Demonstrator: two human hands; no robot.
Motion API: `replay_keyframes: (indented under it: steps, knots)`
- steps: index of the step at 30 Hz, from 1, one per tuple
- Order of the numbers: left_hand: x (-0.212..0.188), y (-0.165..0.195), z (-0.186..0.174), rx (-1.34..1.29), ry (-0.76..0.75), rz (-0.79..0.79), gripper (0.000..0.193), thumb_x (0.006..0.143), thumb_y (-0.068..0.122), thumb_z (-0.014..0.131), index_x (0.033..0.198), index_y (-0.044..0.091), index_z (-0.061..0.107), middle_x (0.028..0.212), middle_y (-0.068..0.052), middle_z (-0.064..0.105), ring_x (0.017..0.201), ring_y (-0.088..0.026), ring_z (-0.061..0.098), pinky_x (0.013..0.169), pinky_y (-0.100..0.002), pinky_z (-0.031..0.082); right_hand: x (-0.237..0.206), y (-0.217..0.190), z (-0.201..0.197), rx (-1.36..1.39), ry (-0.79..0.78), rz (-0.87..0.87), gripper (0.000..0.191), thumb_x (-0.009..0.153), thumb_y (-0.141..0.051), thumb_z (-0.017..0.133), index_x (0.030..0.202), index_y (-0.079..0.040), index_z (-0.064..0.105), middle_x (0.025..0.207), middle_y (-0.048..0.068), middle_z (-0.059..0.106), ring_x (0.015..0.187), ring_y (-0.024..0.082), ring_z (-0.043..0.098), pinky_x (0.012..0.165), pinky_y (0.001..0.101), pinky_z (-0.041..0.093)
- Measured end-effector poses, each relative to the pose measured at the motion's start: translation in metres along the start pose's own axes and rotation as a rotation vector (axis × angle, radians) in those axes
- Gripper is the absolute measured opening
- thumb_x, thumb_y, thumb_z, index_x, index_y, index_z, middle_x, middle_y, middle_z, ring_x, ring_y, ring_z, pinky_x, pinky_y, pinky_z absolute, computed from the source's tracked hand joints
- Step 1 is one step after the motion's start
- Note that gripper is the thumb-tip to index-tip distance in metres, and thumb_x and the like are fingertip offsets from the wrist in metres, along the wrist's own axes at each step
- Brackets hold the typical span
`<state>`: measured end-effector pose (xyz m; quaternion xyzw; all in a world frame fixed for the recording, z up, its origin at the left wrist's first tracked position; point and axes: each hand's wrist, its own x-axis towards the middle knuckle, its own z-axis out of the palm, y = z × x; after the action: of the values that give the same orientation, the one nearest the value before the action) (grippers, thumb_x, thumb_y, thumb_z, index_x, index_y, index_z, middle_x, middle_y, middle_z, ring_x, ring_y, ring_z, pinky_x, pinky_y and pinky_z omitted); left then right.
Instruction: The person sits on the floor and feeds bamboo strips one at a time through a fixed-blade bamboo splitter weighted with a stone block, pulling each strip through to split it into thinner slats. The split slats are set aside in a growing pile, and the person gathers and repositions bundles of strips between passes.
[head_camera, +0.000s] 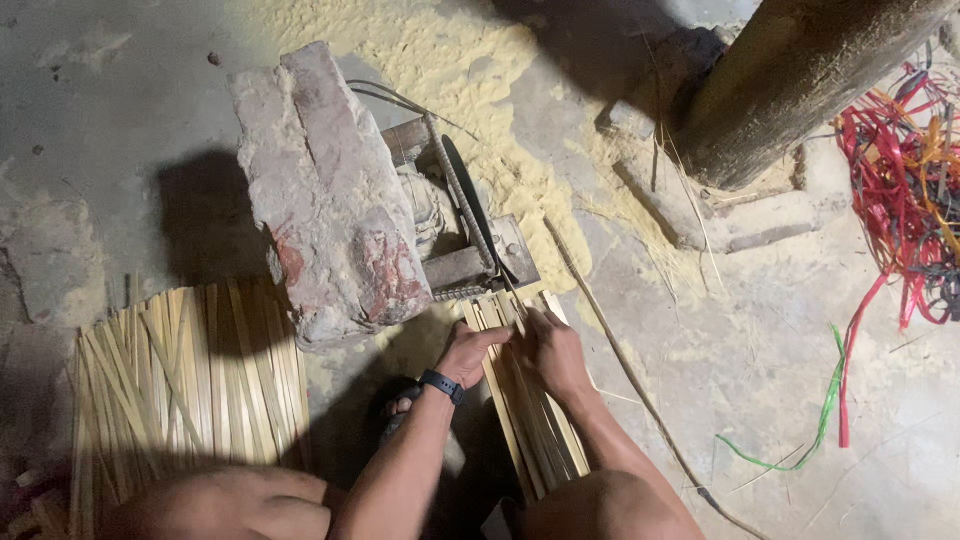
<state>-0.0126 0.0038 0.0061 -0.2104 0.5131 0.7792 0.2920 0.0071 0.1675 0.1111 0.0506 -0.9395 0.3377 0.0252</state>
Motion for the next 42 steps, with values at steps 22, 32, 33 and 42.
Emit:
replay_keyframes:
  steps: [22, 32, 33, 42]
  knots:
    - [0.003, 0.000, 0.003, -0.029, 0.083, -0.059, 0.059, 0.075, 0.020, 0.084, 0.123, -0.003, 0.057, 0.152, -0.024, 0.051, 0.149, -0.030, 0.039, 0.125, -0.043, 0.017, 0.016, 0.003, 0.019, 0.104, 0.040, -0.018, 0.036, 0.080, 0.001, 0.067, 0.116, 0.002, 0.067, 0.089, 0.023, 0.067, 0.072, 0.043, 0.066, 0.064, 0.0483, 0.054]
    - [-0.016, 0.019, 0.015, 0.049, -0.010, 0.113, 0.034, 0.075, 0.027, 0.090, 0.078, -0.003, 0.074, 0.118, -0.019, 0.078, 0.129, -0.026, 0.064, 0.124, -0.044, 0.027, -0.074, -0.001, -0.020, -0.032, 0.139, -0.206, 0.038, 0.086, -0.017, 0.074, 0.119, -0.001, 0.069, 0.091, 0.015, 0.069, 0.074, 0.031, 0.070, 0.066, 0.0416, 0.058]
    - [-0.018, 0.019, 0.016, 0.061, 0.008, 0.121, 0.034, 0.075, 0.027, 0.090, 0.077, -0.003, 0.074, 0.115, -0.020, 0.079, 0.126, -0.026, 0.067, 0.123, -0.044, 0.029, -0.074, 0.001, -0.016, 0.008, 0.100, -0.107, 0.033, 0.088, -0.015, 0.072, 0.119, -0.002, 0.070, 0.089, 0.014, 0.069, 0.070, 0.030, 0.070, 0.063, 0.0407, 0.057]
    - [-0.020, 0.021, 0.017, -0.217, -0.075, 0.080, 0.021, 0.078, 0.012, 0.086, 0.095, 0.002, 0.077, 0.097, -0.013, 0.073, 0.097, -0.029, 0.062, 0.100, -0.052, 0.042, -0.040, 0.007, -0.010, -0.060, 0.140, -0.020, 0.031, 0.082, -0.002, 0.069, 0.112, -0.005, 0.073, 0.080, 0.015, 0.068, 0.060, 0.034, 0.067, 0.054, 0.0425, 0.053]
